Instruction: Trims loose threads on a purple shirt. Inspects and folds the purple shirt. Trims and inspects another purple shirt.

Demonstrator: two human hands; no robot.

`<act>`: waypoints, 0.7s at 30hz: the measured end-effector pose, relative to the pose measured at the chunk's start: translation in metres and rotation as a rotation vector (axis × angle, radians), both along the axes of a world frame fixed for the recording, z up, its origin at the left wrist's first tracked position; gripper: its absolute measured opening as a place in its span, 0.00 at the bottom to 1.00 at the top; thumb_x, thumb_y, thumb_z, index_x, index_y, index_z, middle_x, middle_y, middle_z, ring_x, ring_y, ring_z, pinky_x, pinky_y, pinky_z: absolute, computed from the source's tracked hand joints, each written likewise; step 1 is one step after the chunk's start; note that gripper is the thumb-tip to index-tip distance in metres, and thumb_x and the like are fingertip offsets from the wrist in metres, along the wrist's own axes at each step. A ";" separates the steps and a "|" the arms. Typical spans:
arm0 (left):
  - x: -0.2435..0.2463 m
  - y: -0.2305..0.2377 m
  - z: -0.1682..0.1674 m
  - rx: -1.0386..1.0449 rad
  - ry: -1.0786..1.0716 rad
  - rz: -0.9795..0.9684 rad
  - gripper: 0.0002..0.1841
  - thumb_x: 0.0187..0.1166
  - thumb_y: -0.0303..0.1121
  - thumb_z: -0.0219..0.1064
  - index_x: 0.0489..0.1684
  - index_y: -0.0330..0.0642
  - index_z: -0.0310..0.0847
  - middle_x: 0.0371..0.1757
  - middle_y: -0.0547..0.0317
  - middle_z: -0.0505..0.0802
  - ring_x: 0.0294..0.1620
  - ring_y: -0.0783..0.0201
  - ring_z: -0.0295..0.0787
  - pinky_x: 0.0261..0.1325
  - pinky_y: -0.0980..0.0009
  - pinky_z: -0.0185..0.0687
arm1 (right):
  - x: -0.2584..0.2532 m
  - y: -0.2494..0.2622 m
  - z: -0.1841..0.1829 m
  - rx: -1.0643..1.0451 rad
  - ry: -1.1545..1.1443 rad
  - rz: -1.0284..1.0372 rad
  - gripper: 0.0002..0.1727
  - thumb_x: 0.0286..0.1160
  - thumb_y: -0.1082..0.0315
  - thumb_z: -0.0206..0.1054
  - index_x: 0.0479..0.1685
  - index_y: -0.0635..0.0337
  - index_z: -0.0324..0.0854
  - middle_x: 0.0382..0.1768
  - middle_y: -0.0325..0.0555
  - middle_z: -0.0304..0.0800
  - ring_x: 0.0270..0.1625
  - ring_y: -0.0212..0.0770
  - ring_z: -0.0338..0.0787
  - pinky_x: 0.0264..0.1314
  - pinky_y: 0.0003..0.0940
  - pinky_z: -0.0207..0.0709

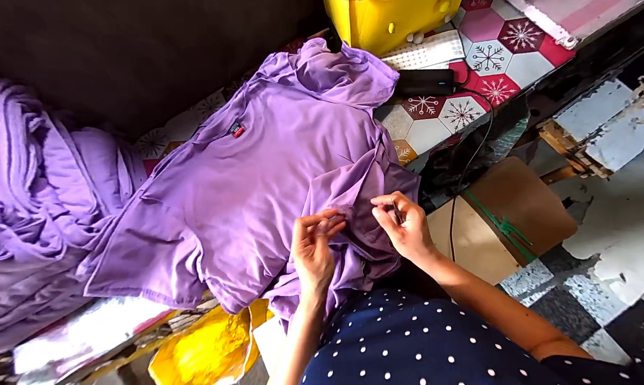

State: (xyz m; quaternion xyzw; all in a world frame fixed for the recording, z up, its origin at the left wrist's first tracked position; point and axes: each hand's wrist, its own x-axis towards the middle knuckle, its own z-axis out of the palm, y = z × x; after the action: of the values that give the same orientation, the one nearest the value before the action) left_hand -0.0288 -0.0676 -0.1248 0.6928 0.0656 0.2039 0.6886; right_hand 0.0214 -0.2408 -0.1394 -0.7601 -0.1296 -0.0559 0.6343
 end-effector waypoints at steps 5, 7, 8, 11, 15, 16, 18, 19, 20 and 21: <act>-0.072 0.122 0.025 0.683 0.346 0.365 0.12 0.86 0.27 0.59 0.49 0.21 0.81 0.41 0.47 0.92 0.39 0.62 0.94 0.47 0.63 0.92 | 0.009 -0.004 -0.008 -0.095 -0.022 -0.022 0.10 0.76 0.68 0.68 0.45 0.66 0.90 0.34 0.42 0.87 0.29 0.22 0.78 0.33 0.15 0.73; -0.115 0.180 0.030 0.954 0.804 0.569 0.17 0.85 0.31 0.59 0.54 0.19 0.82 0.48 0.25 0.90 0.50 0.35 0.91 0.56 0.40 0.83 | 0.007 -0.003 -0.011 -0.115 -0.065 -0.029 0.08 0.75 0.70 0.69 0.42 0.66 0.91 0.35 0.43 0.89 0.31 0.23 0.82 0.36 0.15 0.76; -0.135 0.205 0.026 0.990 1.047 0.676 0.20 0.82 0.30 0.61 0.60 0.18 0.80 0.61 0.15 0.84 0.65 0.22 0.82 0.67 0.30 0.72 | 0.007 0.000 -0.010 -0.114 -0.073 -0.023 0.08 0.74 0.70 0.69 0.41 0.66 0.91 0.35 0.44 0.89 0.32 0.23 0.83 0.37 0.15 0.78; -0.173 0.252 0.010 0.936 1.445 0.910 0.41 0.74 0.34 0.69 0.87 0.24 0.56 0.90 0.19 0.50 0.89 0.20 0.48 0.82 0.30 0.58 | 0.008 0.010 -0.006 -0.121 -0.110 -0.003 0.08 0.74 0.71 0.68 0.42 0.65 0.92 0.37 0.45 0.90 0.37 0.26 0.86 0.41 0.17 0.80; -0.112 0.152 0.048 0.799 0.669 0.660 0.17 0.85 0.33 0.62 0.48 0.21 0.86 0.46 0.33 0.91 0.50 0.46 0.90 0.58 0.53 0.82 | 0.011 0.020 -0.003 -0.132 -0.135 0.001 0.08 0.74 0.69 0.70 0.42 0.64 0.92 0.38 0.45 0.91 0.37 0.27 0.87 0.41 0.19 0.81; -0.085 0.116 0.053 0.575 0.565 0.508 0.15 0.89 0.32 0.56 0.41 0.30 0.86 0.37 0.57 0.93 0.39 0.69 0.90 0.48 0.72 0.86 | 0.011 0.022 -0.004 -0.133 -0.126 0.011 0.09 0.74 0.68 0.71 0.43 0.65 0.92 0.38 0.45 0.91 0.36 0.27 0.87 0.41 0.20 0.81; -0.036 0.055 0.053 0.094 0.528 0.179 0.22 0.94 0.33 0.43 0.40 0.35 0.86 0.34 0.67 0.96 0.32 0.76 0.92 0.40 0.77 0.89 | 0.010 0.023 -0.008 -0.153 -0.120 0.037 0.12 0.72 0.64 0.74 0.44 0.65 0.91 0.39 0.46 0.91 0.36 0.30 0.87 0.41 0.24 0.82; -0.016 0.034 0.049 -0.030 0.562 0.040 0.25 0.95 0.35 0.40 0.45 0.32 0.87 0.37 0.63 0.97 0.32 0.74 0.93 0.39 0.75 0.89 | 0.010 0.023 -0.012 -0.177 -0.122 0.051 0.14 0.71 0.62 0.76 0.44 0.65 0.91 0.39 0.47 0.91 0.37 0.33 0.88 0.42 0.28 0.84; 0.000 0.020 0.042 -0.105 0.600 -0.052 0.25 0.96 0.36 0.40 0.50 0.30 0.85 0.40 0.58 0.97 0.32 0.71 0.94 0.39 0.73 0.90 | 0.009 0.021 -0.016 -0.211 -0.120 0.068 0.14 0.70 0.61 0.77 0.44 0.65 0.91 0.39 0.48 0.91 0.39 0.36 0.89 0.44 0.32 0.85; 0.014 0.010 0.035 -0.161 0.632 -0.070 0.23 0.96 0.37 0.44 0.50 0.30 0.85 0.39 0.57 0.97 0.31 0.70 0.93 0.36 0.74 0.89 | 0.008 0.019 -0.018 -0.256 -0.111 0.093 0.15 0.70 0.60 0.77 0.44 0.65 0.91 0.40 0.49 0.92 0.40 0.39 0.91 0.46 0.37 0.87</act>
State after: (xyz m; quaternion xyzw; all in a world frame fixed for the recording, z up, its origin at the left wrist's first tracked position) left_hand -0.0149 -0.0579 -0.0895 0.6669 0.2682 -0.0510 0.6934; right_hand 0.0289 -0.2220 -0.1575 -0.8238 -0.2055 -0.0515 0.5258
